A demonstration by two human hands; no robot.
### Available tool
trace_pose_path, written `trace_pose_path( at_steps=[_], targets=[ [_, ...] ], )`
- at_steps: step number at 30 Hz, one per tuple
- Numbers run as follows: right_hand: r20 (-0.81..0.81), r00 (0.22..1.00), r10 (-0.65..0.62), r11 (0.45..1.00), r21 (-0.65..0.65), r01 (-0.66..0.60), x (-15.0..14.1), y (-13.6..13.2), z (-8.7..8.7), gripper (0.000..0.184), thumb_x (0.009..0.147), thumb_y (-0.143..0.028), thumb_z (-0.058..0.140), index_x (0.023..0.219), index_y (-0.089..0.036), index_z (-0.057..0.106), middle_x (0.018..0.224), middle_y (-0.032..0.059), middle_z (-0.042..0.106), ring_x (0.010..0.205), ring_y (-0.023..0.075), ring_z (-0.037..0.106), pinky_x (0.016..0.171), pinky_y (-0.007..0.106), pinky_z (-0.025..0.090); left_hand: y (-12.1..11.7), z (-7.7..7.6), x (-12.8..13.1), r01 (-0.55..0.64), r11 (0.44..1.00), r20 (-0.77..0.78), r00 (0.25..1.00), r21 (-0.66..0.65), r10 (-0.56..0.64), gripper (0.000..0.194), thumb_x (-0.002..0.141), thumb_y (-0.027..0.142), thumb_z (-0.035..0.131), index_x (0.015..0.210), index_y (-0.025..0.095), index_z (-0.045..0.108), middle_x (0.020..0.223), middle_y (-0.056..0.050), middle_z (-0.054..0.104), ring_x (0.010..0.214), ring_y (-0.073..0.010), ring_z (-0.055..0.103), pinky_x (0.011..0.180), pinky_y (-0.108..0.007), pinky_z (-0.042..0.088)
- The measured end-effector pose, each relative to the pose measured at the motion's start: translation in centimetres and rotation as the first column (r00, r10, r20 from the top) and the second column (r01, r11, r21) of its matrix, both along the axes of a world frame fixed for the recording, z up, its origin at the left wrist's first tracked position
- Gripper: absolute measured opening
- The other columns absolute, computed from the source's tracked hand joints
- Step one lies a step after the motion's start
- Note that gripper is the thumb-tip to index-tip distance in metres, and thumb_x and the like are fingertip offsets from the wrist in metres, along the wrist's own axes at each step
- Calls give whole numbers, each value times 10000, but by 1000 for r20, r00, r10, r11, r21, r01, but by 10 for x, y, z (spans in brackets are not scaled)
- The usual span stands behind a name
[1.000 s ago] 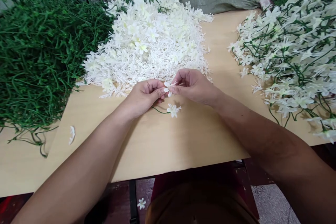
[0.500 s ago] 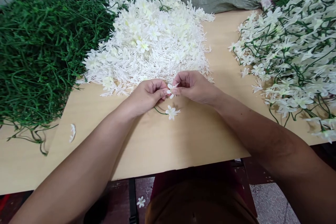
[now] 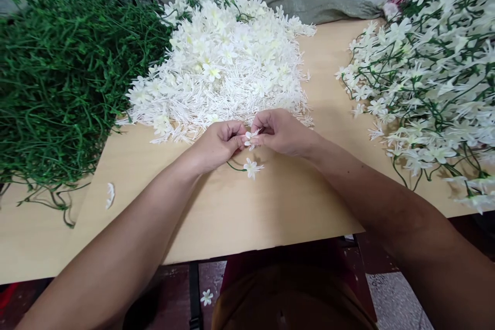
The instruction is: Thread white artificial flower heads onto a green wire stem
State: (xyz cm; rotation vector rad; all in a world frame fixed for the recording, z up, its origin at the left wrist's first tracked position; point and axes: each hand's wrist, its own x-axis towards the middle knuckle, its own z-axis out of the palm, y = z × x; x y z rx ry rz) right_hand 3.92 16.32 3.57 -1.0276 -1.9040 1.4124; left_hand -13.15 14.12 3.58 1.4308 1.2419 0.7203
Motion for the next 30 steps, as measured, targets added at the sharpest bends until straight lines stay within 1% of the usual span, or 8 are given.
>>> trace_pose_path(
  at_steps=[5, 10, 13, 17, 20, 23, 26, 30],
  targets=[
    [-207, 978, -14, 997, -83, -3, 4, 5, -10, 360, 632, -323, 824, 710, -153, 516, 615, -52, 519, 586, 57, 469, 558, 208, 376, 0, 8, 1, 13, 999, 36, 999, -44, -11, 261, 637, 333, 726, 630, 142, 549, 559, 21, 535, 493, -68, 462, 497, -199, 381],
    [-280, 956, -86, 980, -195, 31, 6, 6, -10, 463, 517, -397, 882, 708, -159, 534, 612, -50, 563, 605, 62, 513, 575, 203, 392, -2, 8, 1, 44, 998, 32, 999, -51, -43, 335, 693, 444, 688, 633, 144, 551, 520, 33, 477, 462, -57, 396, 456, -187, 316],
    [-264, 959, -104, 971, -236, 41, 4, 4, -6, 465, 475, -380, 889, 699, -154, 549, 580, -64, 548, 584, 55, 487, 563, 198, 375, -2, 5, 2, 34, 999, 41, 999, -35, -32, 332, 668, 441, 688, 623, 148, 539, 523, 33, 471, 471, -60, 392, 455, -186, 297],
    [-216, 969, -118, 970, -234, 66, 0, 1, -5, 400, 507, -323, 866, 698, -152, 559, 596, -61, 553, 588, 65, 489, 574, 210, 372, -2, 6, 4, 15, 999, 53, 998, -33, -13, 328, 626, 434, 685, 583, 164, 505, 515, 36, 467, 461, -63, 382, 448, -194, 283],
    [-155, 980, -122, 979, -184, 93, -4, -2, -4, 290, 589, -229, 808, 682, -158, 542, 587, -67, 532, 575, 67, 469, 569, 214, 353, -3, 8, 4, 30, 999, 43, 999, -38, -28, 351, 622, 476, 660, 561, 173, 493, 495, 42, 436, 453, -66, 355, 442, -204, 264],
    [-86, 990, -110, 990, -96, 102, -5, -4, -1, 164, 675, -123, 709, 684, -154, 548, 607, -62, 527, 586, 69, 458, 588, 220, 344, -3, 7, 1, 7, 1000, -17, 1000, -11, -7, 393, 615, 528, 655, 558, 170, 502, 512, 30, 448, 494, -82, 379, 470, -208, 283],
    [-57, 994, -93, 993, -80, 88, -5, -3, 1, 187, 671, -65, 702, 689, -153, 539, 618, -64, 510, 606, 74, 452, 610, 226, 346, -1, 4, -2, 5, 1000, -51, 999, -12, -6, 452, 596, 599, 673, 578, 172, 524, 509, 26, 460, 507, -98, 390, 482, -218, 295],
    [-121, 989, -83, 991, -114, 69, -5, -2, 2, 237, 679, -82, 719, 712, -167, 500, 642, -69, 497, 626, 78, 448, 624, 227, 361, 2, 4, -4, 37, 998, -10, 999, -51, -37, 579, 557, 729, 687, 578, 178, 512, 499, 48, 413, 471, -80, 328, 456, -220, 271]
  ],
)
